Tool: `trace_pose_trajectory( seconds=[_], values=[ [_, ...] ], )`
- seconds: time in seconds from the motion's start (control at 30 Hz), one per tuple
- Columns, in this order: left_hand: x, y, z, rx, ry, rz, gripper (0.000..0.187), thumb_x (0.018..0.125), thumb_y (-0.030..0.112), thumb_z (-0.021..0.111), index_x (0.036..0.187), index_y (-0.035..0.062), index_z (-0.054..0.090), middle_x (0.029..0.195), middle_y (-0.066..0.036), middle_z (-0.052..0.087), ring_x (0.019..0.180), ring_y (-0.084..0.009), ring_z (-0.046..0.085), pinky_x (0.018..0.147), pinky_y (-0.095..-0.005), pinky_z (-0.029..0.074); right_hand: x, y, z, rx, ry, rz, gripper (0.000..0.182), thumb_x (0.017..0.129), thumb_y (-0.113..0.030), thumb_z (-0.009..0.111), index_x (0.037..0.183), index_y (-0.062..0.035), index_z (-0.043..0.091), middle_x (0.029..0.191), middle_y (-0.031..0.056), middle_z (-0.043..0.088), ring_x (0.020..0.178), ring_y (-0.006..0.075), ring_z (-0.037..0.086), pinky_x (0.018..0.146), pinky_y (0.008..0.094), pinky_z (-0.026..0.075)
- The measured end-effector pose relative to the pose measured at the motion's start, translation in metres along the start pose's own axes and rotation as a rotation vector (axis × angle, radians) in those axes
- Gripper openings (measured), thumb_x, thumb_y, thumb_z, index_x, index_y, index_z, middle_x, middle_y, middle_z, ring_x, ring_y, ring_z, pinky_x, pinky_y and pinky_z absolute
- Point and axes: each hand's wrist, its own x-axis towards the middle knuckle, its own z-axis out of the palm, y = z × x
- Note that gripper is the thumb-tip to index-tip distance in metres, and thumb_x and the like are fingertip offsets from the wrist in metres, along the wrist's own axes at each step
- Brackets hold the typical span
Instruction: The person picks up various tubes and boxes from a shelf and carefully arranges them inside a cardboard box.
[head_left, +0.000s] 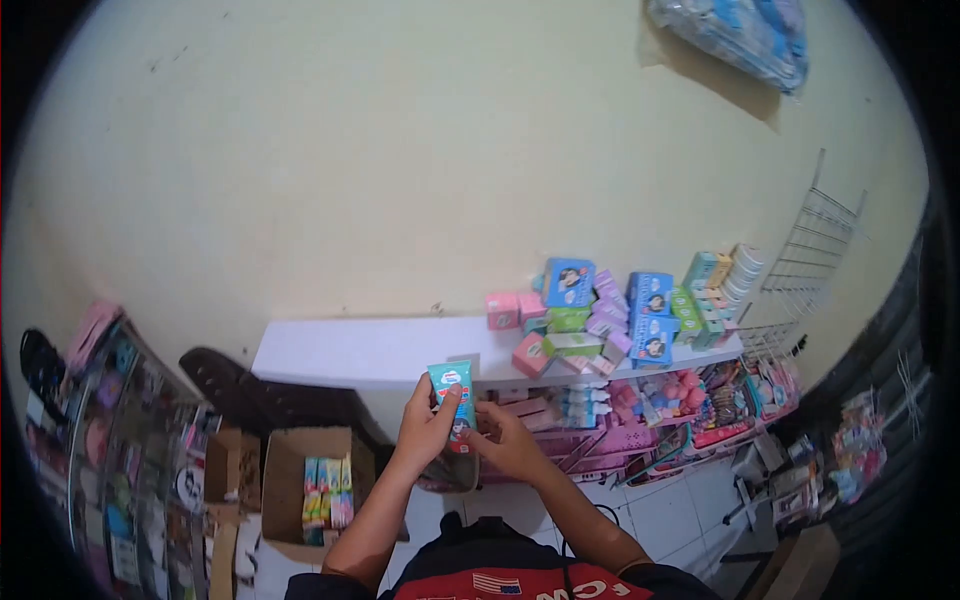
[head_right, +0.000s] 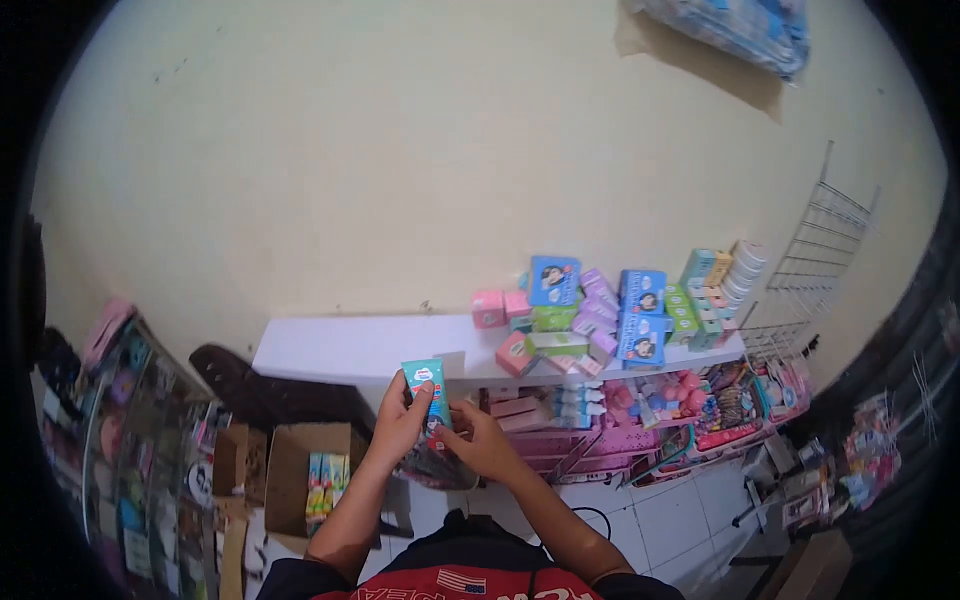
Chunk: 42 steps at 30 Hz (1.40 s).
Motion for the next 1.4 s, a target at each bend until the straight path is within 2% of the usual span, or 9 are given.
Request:
trace_pose_trajectory(
  seconds=[0.13,0.47,0.67,0.73,0.93,1.13,1.2,1.3,1.4],
  values=[
    [-0.055,-0.024,-0.004,-0.049,0.18,-0.014,0.059,0.094,0.013,0.065,0.144,0.0025,0.034,0.107,-0.011,0.062,0.089,-0.0122,0.062,0.075,-0.0268,0.052,-0.018,0.016,0.017,0.13,-0.094,0.064,0.032,0.094,-0.008,0.063,0.123,0.0008,0.053,0.108,0.0084,0.066,0.097,0.013,0.063,0.084,0.029,0.052],
    [-0.178,-0.058,-0.063,-0.139,0.296,-0.345,0.044,0.093,0.009,0.065,0.132,0.0024,0.046,0.105,-0.007,0.064,0.093,-0.0119,0.063,0.079,-0.0279,0.052,-0.05,0.076,0.094,0.088,-0.346,0.207,0.037,0.093,-0.009,0.065,0.127,0.0,0.052,0.103,0.0075,0.065,0.093,0.0117,0.063,0.082,0.0281,0.051],
    [-0.222,-0.111,-0.139,-0.125,0.54,-0.368,0.042,0.095,0.007,0.062,0.133,0.0024,0.047,0.104,-0.005,0.062,0.085,-0.0093,0.061,0.074,-0.024,0.05,-0.05,0.113,0.145,0.109,-0.466,0.338,0.041,0.094,-0.016,0.066,0.13,-0.0009,0.053,0.101,0.0076,0.063,0.092,0.0117,0.06,0.081,0.0265,0.05],
    [-0.225,-0.107,-0.175,-0.147,0.561,-0.545,0.042,0.096,0.008,0.06,0.136,0.0017,0.046,0.105,-0.005,0.062,0.087,-0.0104,0.061,0.076,-0.0254,0.051,-0.045,0.127,0.165,0.073,-0.461,0.322,0.039,0.094,-0.016,0.065,0.129,-0.0011,0.054,0.102,0.0075,0.063,0.092,0.0119,0.061,0.081,0.0265,0.05],
    [-0.221,-0.138,-0.272,-0.16,0.62,-0.526,0.057,0.097,0.006,0.048,0.151,0.0027,0.03,0.122,-0.01,0.058,0.106,-0.0145,0.058,0.09,-0.0262,0.047,-0.014,0.165,0.25,0.052,-0.458,0.39,0.035,0.097,-0.014,0.061,0.129,-0.0009,0.054,0.106,0.0073,0.063,0.096,0.0119,0.062,0.082,0.026,0.051],
    [-0.218,-0.235,-0.338,0.288,0.532,-0.452,0.069,0.089,0.006,0.054,0.151,-0.0022,0.026,0.121,-0.018,0.055,0.115,-0.029,0.054,0.099,-0.0352,0.042,0.034,0.251,0.361,0.101,-0.353,0.276,0.03,0.097,-0.012,0.06,0.124,0.0005,0.058,0.104,0.0053,0.065,0.092,0.0114,0.064,0.08,0.0258,0.052],
    [-0.215,-0.256,-0.354,0.331,0.48,-0.476,0.076,0.084,0.01,0.062,0.15,-0.0037,0.027,0.12,-0.023,0.054,0.113,-0.035,0.054,0.099,-0.0384,0.042,0.053,0.275,0.389,0.109,-0.33,0.58,0.028,0.097,-0.013,0.058,0.123,-0.0007,0.059,0.101,0.004,0.065,0.087,0.0105,0.063,0.077,0.0255,0.052],
    [-0.214,-0.314,-0.374,0.645,0.413,-0.583,0.08,0.08,0.012,0.069,0.148,-0.0038,0.03,0.118,-0.031,0.053,0.11,-0.0439,0.054,0.093,-0.0464,0.046,0.066,0.307,0.412,0.161,-0.259,0.656,0.03,0.097,-0.014,0.057,0.124,-0.0018,0.059,0.098,0.0041,0.065,0.084,0.0102,0.062,0.073,0.0252,0.051],
    [-0.216,-0.391,-0.394,0.748,0.35,-0.518,0.087,0.079,0.016,0.072,0.15,-0.002,0.025,0.114,-0.024,0.055,0.106,-0.036,0.058,0.091,-0.0423,0.048,0.076,0.345,0.423,0.109,-0.188,0.791,0.03,0.097,-0.015,0.057,0.124,-0.0032,0.059,0.098,0.0058,0.065,0.086,0.0121,0.063,0.074,0.0252,0.051]
  ],
)
